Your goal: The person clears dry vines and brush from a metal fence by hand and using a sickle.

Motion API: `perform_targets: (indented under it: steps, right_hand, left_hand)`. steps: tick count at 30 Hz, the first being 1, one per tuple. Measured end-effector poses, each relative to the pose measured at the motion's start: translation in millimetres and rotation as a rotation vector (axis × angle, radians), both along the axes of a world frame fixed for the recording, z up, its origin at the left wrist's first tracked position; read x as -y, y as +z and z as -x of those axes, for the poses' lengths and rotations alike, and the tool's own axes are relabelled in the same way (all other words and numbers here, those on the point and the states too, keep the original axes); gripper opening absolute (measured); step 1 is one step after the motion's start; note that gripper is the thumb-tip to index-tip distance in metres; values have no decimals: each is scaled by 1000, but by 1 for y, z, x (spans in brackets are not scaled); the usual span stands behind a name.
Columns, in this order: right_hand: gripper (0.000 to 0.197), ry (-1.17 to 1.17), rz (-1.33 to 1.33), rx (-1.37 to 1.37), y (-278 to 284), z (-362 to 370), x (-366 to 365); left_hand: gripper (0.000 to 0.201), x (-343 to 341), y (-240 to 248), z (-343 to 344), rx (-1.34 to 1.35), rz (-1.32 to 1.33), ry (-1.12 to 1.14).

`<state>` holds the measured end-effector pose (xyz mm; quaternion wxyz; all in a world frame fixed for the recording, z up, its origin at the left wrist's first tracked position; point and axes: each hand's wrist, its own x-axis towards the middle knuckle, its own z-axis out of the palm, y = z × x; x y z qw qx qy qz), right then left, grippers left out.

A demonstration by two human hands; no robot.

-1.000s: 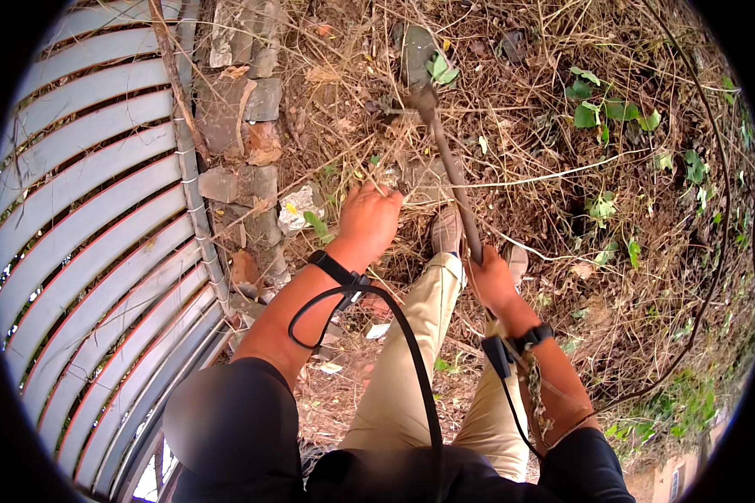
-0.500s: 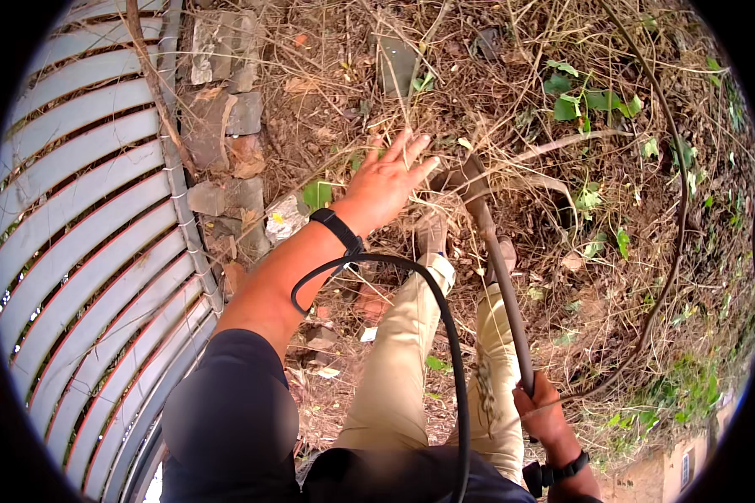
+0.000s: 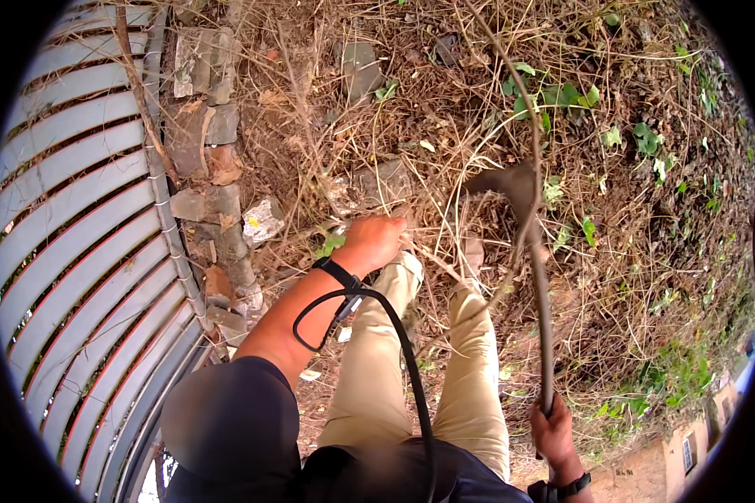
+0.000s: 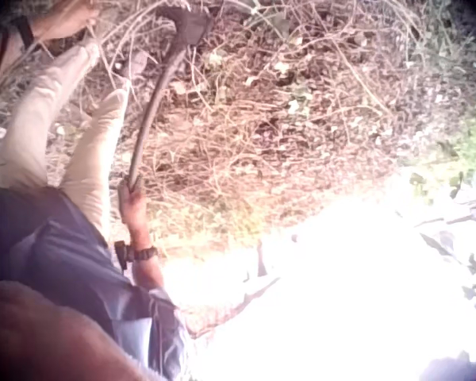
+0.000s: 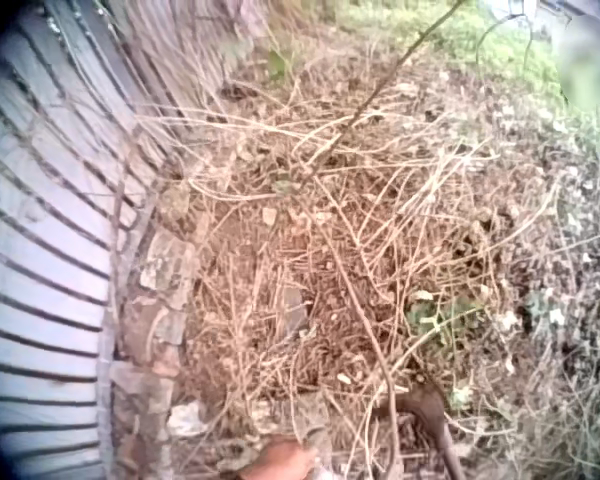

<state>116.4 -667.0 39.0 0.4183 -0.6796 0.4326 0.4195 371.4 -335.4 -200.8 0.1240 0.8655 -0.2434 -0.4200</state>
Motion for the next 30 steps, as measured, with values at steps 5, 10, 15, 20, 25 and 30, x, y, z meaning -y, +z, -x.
perform_targets:
  steps: [5, 10, 15, 20, 25, 30]
  right_hand:
    - [6, -525, 54, 174, -57, -25, 30]
    - [13, 275, 326, 346, -148, -80, 89]
    - [21, 719, 383, 212, -223, -139, 95]
    - [21, 602, 415, 185, -234, -92, 95]
    - [22, 574, 515, 28, -132, 65, 150]
    - [26, 507, 564, -429, 23, 232, 145]
  left_hand:
    - [4, 44, 5, 38, -22, 153, 92]
    - [3, 85, 16, 72, -336, 155, 388]
    - [5, 49, 56, 118, -155, 116, -113]
    - [6, -18, 57, 135, 21, -38, 47]
    - [12, -73, 41, 131, -216, -92, 570]
    - [10, -73, 48, 125, -96, -53, 540]
